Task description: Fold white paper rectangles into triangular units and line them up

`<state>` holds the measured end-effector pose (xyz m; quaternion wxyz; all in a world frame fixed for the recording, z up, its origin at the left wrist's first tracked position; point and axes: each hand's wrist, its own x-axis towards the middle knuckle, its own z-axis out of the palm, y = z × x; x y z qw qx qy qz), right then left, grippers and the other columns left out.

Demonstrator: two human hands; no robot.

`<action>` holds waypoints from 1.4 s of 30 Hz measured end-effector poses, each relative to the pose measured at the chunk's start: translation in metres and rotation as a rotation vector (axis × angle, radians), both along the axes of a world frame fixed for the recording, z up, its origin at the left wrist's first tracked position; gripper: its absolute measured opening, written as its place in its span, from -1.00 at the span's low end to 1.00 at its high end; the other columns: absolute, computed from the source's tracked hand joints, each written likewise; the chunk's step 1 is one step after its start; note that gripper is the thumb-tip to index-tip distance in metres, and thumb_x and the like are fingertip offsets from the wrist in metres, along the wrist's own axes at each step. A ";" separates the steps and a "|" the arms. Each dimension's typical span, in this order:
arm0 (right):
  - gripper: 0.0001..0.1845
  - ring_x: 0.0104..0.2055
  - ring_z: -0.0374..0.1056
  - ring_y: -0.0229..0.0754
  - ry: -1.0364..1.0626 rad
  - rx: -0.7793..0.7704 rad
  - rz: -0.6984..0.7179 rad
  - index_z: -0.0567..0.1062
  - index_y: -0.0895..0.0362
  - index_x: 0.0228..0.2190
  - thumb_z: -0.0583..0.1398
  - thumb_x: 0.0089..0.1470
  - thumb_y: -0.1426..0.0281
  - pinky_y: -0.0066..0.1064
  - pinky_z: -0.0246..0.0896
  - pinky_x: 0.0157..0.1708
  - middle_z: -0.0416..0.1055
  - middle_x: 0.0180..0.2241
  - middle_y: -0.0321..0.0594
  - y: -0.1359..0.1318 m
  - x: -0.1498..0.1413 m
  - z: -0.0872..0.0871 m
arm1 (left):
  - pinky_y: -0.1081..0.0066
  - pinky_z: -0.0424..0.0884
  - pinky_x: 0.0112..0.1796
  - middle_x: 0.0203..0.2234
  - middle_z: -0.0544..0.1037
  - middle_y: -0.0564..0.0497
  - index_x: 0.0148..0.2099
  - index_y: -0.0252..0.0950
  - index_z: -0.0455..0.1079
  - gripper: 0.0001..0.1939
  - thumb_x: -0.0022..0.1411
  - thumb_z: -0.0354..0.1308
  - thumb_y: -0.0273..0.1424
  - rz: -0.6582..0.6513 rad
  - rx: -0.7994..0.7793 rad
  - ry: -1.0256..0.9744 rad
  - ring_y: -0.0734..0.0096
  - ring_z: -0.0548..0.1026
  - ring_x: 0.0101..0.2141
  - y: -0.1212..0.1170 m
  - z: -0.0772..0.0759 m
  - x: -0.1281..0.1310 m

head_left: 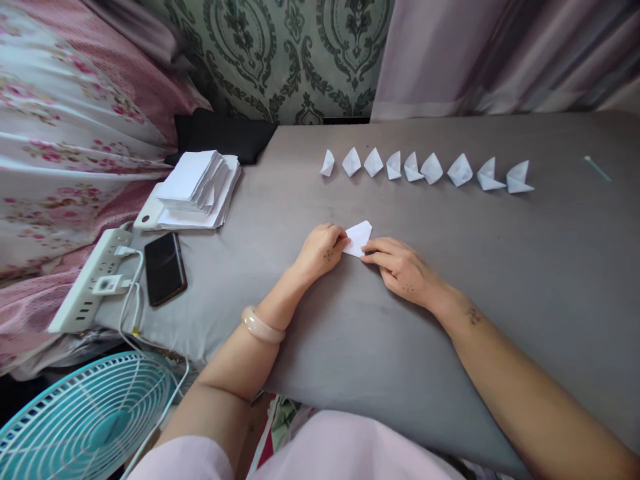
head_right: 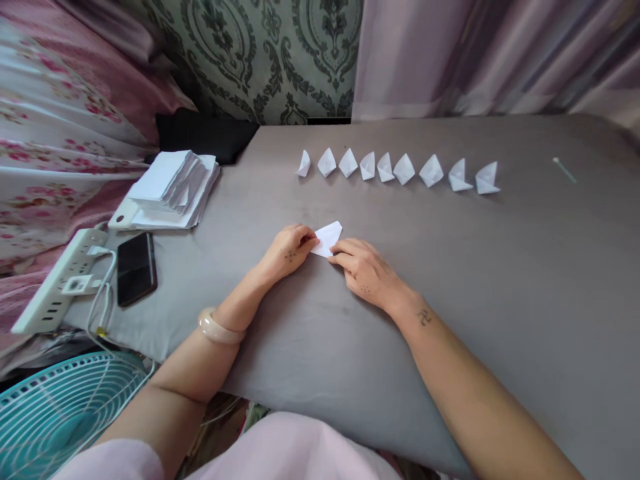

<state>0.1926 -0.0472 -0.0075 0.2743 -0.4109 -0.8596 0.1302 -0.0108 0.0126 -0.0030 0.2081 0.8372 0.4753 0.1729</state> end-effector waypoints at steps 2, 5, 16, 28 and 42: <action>-0.60 0.01 0.36 -0.05 0.016 0.011 0.001 0.59 0.11 -0.22 0.02 0.10 0.64 -0.13 0.30 0.03 0.50 -0.12 -0.09 0.000 -0.001 0.000 | 0.35 0.31 -0.23 -0.36 0.51 -0.08 -0.28 -0.33 0.42 -0.83 0.29 0.02 -0.41 0.000 0.009 0.012 0.31 0.41 -0.30 0.000 -0.001 0.001; -0.60 0.00 0.36 -0.06 0.042 0.001 0.001 0.59 0.11 -0.24 0.02 0.10 0.63 -0.15 0.31 0.00 0.49 -0.12 -0.09 0.001 -0.002 0.001 | 0.34 0.31 -0.25 -0.37 0.51 -0.08 -0.29 -0.33 0.41 -0.83 0.29 0.02 -0.41 0.005 0.013 0.036 0.31 0.41 -0.32 0.001 -0.002 0.001; -0.48 -0.01 0.39 -0.12 0.078 -0.128 -0.065 0.48 0.10 -0.09 -0.02 0.00 0.69 -0.25 0.28 0.03 0.49 -0.08 -0.15 0.001 0.001 0.000 | 0.32 0.32 -0.21 -0.31 0.52 -0.10 -0.23 -0.33 0.39 -0.83 0.31 -0.01 -0.40 -0.009 0.037 0.100 0.27 0.43 -0.26 0.000 -0.001 0.001; -0.48 0.02 0.35 -0.10 0.003 -0.073 -0.001 0.51 0.07 -0.04 -0.03 0.09 0.66 -0.24 0.29 0.01 0.45 -0.02 -0.15 0.002 0.003 -0.004 | 0.33 0.33 -0.23 -0.34 0.50 -0.09 -0.25 -0.32 0.40 -0.82 0.31 0.00 -0.38 -0.013 0.035 0.070 0.29 0.43 -0.28 0.002 -0.002 0.000; -0.59 0.10 0.28 -0.04 -0.138 -0.015 -0.007 0.52 0.11 -0.13 0.03 0.10 0.66 -0.11 0.27 0.02 0.41 0.10 -0.22 0.004 -0.006 0.000 | 0.30 0.33 -0.21 -0.33 0.51 -0.10 -0.24 -0.32 0.35 -0.85 0.31 -0.02 -0.39 0.020 0.087 0.102 0.28 0.43 -0.28 -0.001 -0.006 0.003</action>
